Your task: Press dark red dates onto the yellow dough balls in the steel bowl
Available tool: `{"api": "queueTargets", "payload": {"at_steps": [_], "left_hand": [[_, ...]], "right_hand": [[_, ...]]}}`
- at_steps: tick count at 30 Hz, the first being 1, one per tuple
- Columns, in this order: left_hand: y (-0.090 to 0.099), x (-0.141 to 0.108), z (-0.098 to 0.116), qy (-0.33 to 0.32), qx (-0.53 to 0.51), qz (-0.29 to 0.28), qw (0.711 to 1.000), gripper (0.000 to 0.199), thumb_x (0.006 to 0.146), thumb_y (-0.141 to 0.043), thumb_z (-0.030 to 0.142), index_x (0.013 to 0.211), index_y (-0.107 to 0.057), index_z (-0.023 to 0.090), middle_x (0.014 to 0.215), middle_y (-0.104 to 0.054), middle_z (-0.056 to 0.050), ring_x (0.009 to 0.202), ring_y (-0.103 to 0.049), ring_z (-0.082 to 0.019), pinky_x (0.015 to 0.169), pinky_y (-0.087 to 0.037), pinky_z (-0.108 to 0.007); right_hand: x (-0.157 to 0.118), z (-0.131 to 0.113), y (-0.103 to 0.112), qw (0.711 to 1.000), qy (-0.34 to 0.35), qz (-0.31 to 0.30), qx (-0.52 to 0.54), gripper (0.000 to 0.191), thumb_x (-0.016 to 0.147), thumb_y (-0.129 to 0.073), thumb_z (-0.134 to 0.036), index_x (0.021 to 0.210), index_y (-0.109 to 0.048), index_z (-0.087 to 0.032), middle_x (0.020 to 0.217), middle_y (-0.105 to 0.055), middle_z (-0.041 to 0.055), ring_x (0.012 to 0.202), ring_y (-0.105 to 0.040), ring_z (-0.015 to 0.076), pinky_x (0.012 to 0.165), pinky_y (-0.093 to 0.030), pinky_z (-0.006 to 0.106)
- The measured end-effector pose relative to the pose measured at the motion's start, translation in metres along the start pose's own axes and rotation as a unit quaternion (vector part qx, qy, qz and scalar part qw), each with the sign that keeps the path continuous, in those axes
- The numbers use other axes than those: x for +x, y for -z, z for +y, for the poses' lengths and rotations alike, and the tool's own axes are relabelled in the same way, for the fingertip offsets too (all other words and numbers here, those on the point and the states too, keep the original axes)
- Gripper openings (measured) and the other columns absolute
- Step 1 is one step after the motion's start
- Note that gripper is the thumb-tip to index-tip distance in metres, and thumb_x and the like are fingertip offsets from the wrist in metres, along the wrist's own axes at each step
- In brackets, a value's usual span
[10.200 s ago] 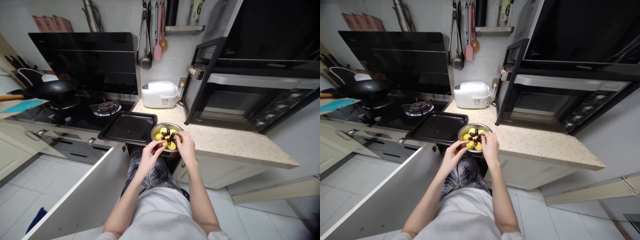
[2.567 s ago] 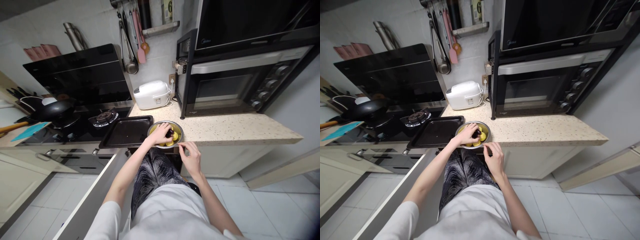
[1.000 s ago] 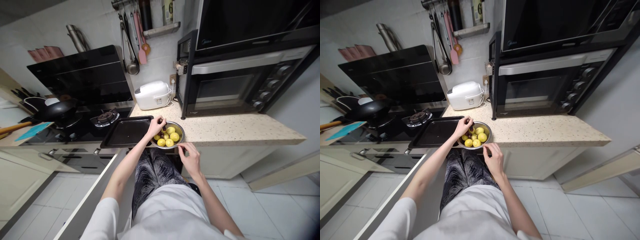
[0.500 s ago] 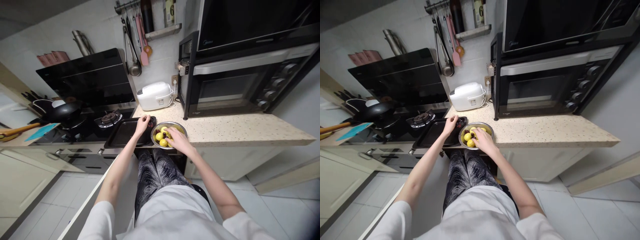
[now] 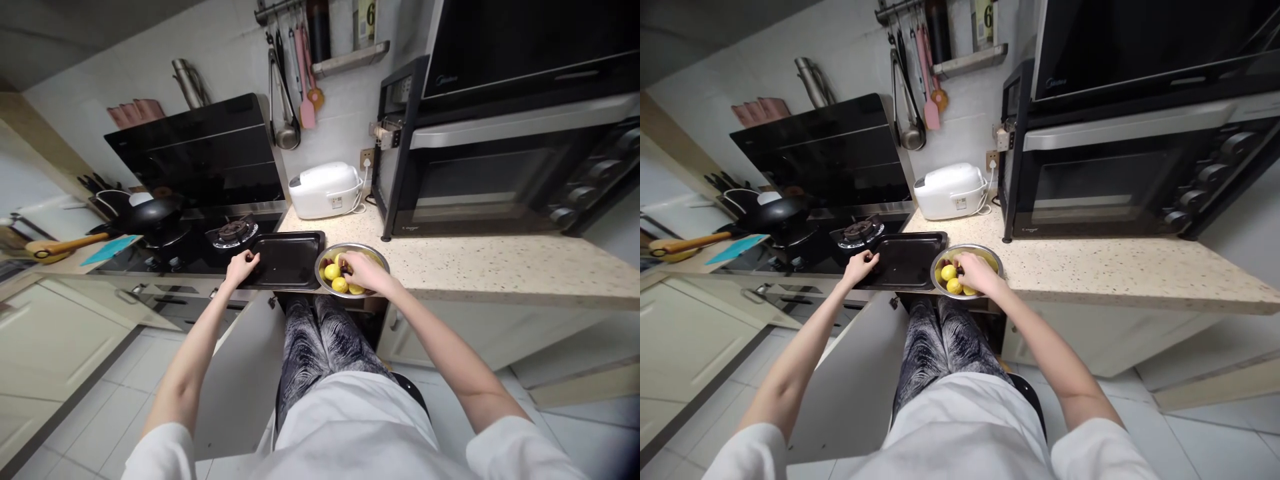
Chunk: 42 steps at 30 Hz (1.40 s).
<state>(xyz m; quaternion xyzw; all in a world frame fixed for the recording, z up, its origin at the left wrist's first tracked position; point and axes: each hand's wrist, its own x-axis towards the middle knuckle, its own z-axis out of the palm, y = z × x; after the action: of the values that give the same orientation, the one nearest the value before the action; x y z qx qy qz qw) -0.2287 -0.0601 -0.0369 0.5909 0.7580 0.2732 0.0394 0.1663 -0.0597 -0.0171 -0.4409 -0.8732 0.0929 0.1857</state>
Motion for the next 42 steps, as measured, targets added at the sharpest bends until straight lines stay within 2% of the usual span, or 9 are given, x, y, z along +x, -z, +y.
{"api": "queueTargets", "payload": {"at_steps": [8, 14, 20, 24, 27, 31, 35, 39, 42], "left_hand": [[0.001, -0.004, -0.003, -0.018, 0.104, -0.036, 0.994, 0.028, 0.095, -0.055, 0.050, 0.093, -0.064, 0.023, 0.093, -0.076, -0.008, 0.091, -0.072, -0.028, 0.074, -0.045, -0.029], [-0.002, -0.008, -0.002, -0.048, 0.151, -0.041, 0.987, 0.025, 0.099, -0.052, 0.043, 0.106, -0.063, 0.022, 0.108, -0.075, -0.011, 0.099, -0.071, -0.028, 0.078, -0.048, -0.030], [-0.003, -0.013, -0.002, -0.070, 0.189, -0.028, 0.979, 0.025, 0.101, -0.047, 0.037, 0.111, -0.065, 0.022, 0.120, -0.068, -0.012, 0.116, -0.063, -0.029, 0.082, -0.052, -0.031], [-0.004, -0.014, -0.002, -0.078, 0.194, -0.026, 0.978, 0.033, 0.101, -0.046, 0.035, 0.127, -0.062, 0.022, 0.126, -0.065, -0.014, 0.122, -0.058, -0.031, 0.088, -0.052, -0.035], [-0.004, -0.014, -0.001, -0.086, 0.190, -0.029, 0.978, 0.040, 0.102, -0.045, 0.033, 0.139, -0.057, 0.022, 0.131, -0.063, -0.016, 0.125, -0.056, -0.032, 0.096, -0.050, -0.039], [-0.005, -0.014, -0.002, -0.102, 0.179, -0.052, 0.977, 0.033, 0.100, -0.050, 0.032, 0.127, -0.067, 0.024, 0.130, -0.066, -0.014, 0.126, -0.057, -0.033, 0.105, -0.046, -0.046], [-0.006, -0.016, -0.008, -0.117, 0.157, -0.070, 0.978, 0.033, 0.103, -0.047, 0.036, 0.124, -0.070, 0.026, 0.142, -0.063, -0.012, 0.136, -0.054, -0.032, 0.115, -0.037, -0.055], [-0.008, -0.016, -0.020, -0.127, 0.134, -0.094, 0.978, 0.035, 0.103, -0.049, 0.038, 0.131, -0.068, 0.027, 0.156, -0.054, -0.012, 0.148, -0.046, -0.029, 0.124, -0.026, -0.054], [-0.009, -0.014, -0.029, -0.130, 0.116, -0.099, 0.980, 0.042, 0.100, -0.054, 0.041, 0.139, -0.062, 0.027, 0.158, -0.052, -0.013, 0.149, -0.045, -0.029, 0.126, -0.024, -0.055]], "right_hand": [[-0.001, 0.007, -0.003, 1.000, 0.015, -0.006, 0.022, 0.034, 0.073, -0.073, -0.006, 0.103, -0.073, -0.021, 0.101, -0.076, 0.0044, 0.092, -0.068, 0.0212, 0.077, -0.045, 0.027], [0.020, -0.002, 0.005, 0.998, -0.038, 0.037, 0.015, 0.031, 0.083, -0.067, -0.010, 0.113, -0.069, -0.017, 0.114, -0.071, 0.0091, 0.097, -0.066, 0.0192, 0.083, -0.047, 0.027], [0.042, -0.020, -0.001, 0.998, -0.048, -0.021, -0.024, 0.022, 0.084, -0.067, -0.005, 0.098, -0.076, -0.018, 0.109, -0.073, 0.0100, 0.095, -0.069, 0.0210, 0.081, -0.049, 0.027], [0.049, -0.025, -0.002, 0.996, -0.058, -0.041, -0.051, 0.020, 0.090, -0.065, -0.008, 0.101, -0.078, -0.018, 0.113, -0.075, 0.0122, 0.100, -0.071, 0.0232, 0.083, -0.050, 0.029], [0.057, -0.029, -0.002, 0.993, -0.073, -0.059, -0.071, 0.014, 0.091, -0.069, -0.014, 0.100, -0.079, -0.018, 0.111, -0.077, 0.0146, 0.101, -0.073, 0.0267, 0.084, -0.053, 0.031], [0.066, -0.041, -0.008, 0.987, -0.103, -0.069, -0.099, 0.016, 0.092, -0.070, -0.018, 0.103, -0.079, -0.013, 0.111, -0.077, 0.0231, 0.106, -0.073, 0.0334, 0.086, -0.055, 0.037], [0.069, -0.052, -0.013, 0.984, -0.123, -0.060, -0.113, 0.023, 0.095, -0.060, -0.013, 0.111, -0.077, -0.008, 0.118, -0.073, 0.0294, 0.112, -0.071, 0.0364, 0.088, -0.055, 0.040], [0.067, -0.055, -0.011, 0.983, -0.135, -0.061, -0.108, 0.022, 0.097, -0.060, -0.014, 0.111, -0.076, -0.009, 0.122, -0.071, 0.0278, 0.113, -0.070, 0.0340, 0.089, -0.052, 0.036], [0.062, -0.051, -0.008, 0.983, -0.138, -0.064, -0.100, 0.020, 0.098, -0.057, -0.013, 0.108, -0.074, -0.012, 0.120, -0.070, 0.0232, 0.107, -0.070, 0.0295, 0.085, -0.049, 0.032]]}}
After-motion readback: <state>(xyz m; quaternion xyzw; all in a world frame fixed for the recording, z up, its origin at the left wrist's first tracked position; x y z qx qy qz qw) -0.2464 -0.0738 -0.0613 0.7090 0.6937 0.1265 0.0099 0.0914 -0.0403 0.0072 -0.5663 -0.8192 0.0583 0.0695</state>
